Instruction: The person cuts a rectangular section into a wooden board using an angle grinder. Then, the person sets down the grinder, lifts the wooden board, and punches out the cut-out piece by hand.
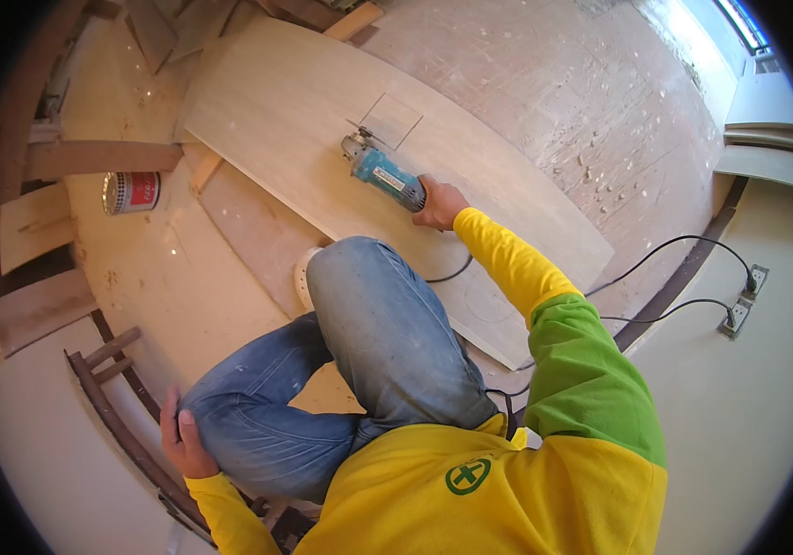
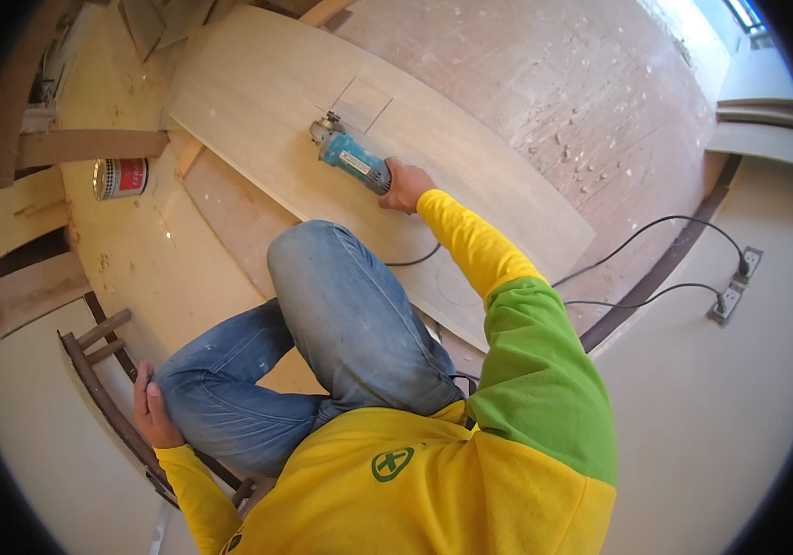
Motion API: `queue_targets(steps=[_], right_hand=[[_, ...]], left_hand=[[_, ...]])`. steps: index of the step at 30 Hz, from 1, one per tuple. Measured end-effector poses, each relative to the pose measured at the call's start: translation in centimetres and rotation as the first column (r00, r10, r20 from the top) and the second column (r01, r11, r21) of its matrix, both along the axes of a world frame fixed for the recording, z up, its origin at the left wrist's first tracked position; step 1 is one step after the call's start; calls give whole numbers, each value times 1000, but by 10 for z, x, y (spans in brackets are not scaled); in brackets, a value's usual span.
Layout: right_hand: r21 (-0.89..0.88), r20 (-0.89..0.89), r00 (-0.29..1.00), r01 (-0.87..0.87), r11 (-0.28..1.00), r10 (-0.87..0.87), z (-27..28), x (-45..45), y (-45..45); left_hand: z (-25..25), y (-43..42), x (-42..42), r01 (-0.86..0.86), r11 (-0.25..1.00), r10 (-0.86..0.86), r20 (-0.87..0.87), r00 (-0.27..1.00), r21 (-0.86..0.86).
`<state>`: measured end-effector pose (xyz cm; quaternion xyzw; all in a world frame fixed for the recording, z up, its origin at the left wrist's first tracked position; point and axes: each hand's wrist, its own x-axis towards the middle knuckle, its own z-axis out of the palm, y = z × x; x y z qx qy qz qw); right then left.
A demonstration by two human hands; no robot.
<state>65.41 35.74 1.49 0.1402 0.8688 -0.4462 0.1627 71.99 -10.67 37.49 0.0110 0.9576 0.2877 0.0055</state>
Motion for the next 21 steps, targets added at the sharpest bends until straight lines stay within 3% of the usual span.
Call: queue_targets(steps=[21], right_hand=[[2, -2, 1000, -12, 1000, 12, 3, -3, 0]], left_hand=[[-1, -6, 4, -25, 999, 25, -10, 1000, 29]])
